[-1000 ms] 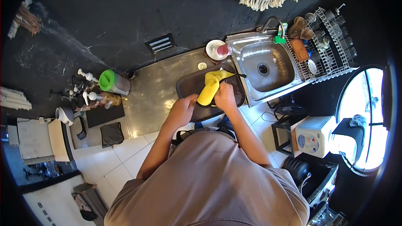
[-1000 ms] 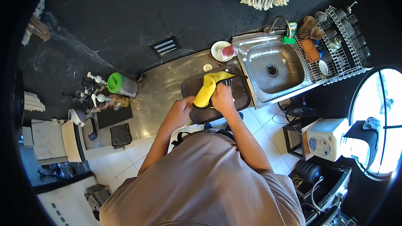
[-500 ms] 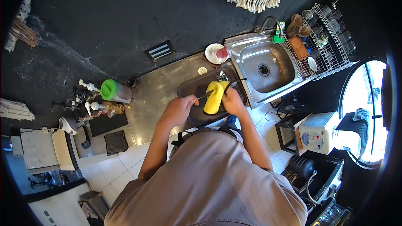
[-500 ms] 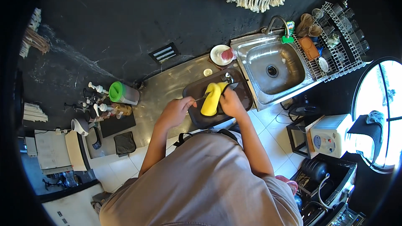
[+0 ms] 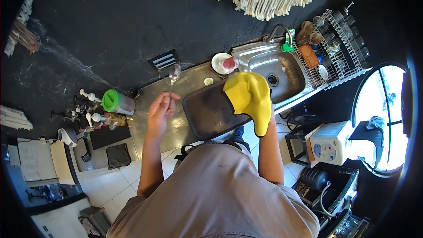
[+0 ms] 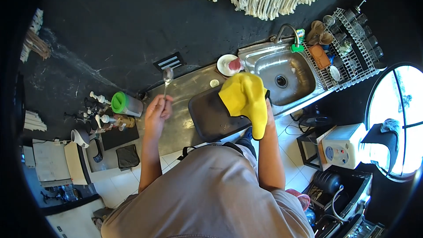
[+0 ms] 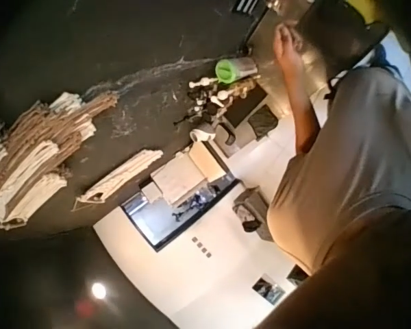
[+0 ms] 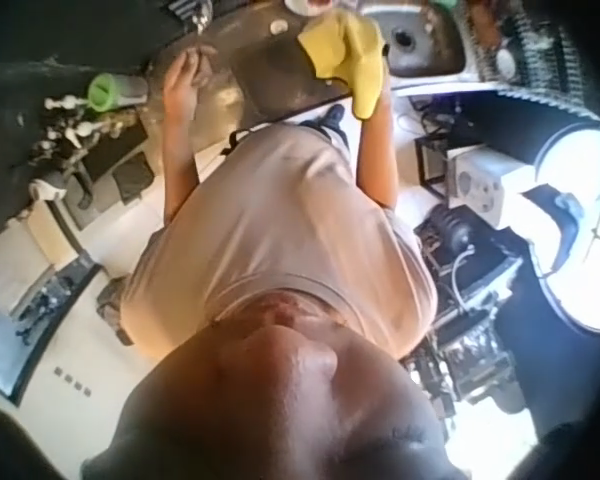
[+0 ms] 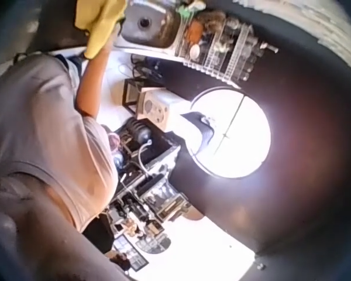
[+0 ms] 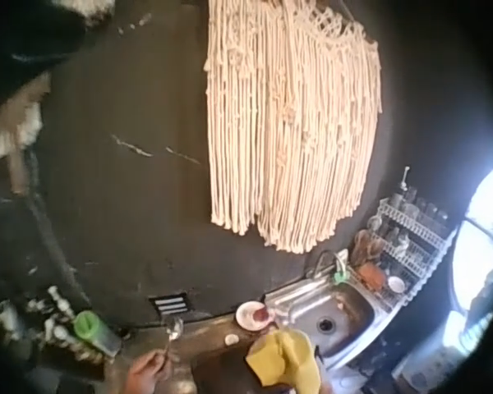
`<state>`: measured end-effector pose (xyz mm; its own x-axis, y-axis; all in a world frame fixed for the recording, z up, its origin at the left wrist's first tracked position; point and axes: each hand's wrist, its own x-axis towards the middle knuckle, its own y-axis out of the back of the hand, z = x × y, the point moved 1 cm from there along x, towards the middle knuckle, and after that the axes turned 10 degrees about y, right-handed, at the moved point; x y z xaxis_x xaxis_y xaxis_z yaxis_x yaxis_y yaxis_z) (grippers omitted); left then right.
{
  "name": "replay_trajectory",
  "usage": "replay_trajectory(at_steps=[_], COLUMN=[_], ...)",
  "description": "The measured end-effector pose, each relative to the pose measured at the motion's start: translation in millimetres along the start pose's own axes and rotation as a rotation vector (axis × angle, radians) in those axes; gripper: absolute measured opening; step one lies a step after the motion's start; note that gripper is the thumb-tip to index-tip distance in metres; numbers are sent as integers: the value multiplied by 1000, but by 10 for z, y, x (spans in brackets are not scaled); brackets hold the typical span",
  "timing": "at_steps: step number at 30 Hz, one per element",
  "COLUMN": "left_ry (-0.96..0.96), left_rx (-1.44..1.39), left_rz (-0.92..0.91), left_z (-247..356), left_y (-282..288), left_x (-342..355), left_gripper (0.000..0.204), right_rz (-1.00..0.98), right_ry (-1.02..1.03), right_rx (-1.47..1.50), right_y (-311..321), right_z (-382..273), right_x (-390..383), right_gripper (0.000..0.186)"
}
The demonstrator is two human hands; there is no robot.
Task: Drying and polishing metal forks and spoons with a yellow cloth.
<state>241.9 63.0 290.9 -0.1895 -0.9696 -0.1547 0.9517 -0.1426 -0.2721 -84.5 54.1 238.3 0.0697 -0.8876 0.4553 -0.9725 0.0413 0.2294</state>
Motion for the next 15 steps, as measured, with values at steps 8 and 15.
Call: replay_trajectory(at_steps=[8,15], left_ry=[-155,319], left_rx=[556,345], left_rz=[43,-310], left_z=[-530,-888], left_y=[-927,-767], left_x=[-4,-21], left_gripper=[24,29], right_rz=[351,413], right_ry=[-530,-452], right_rx=[1024,831], right_y=[-968,-735], right_z=[-158,-105], right_x=[123,248], right_gripper=[21,29])
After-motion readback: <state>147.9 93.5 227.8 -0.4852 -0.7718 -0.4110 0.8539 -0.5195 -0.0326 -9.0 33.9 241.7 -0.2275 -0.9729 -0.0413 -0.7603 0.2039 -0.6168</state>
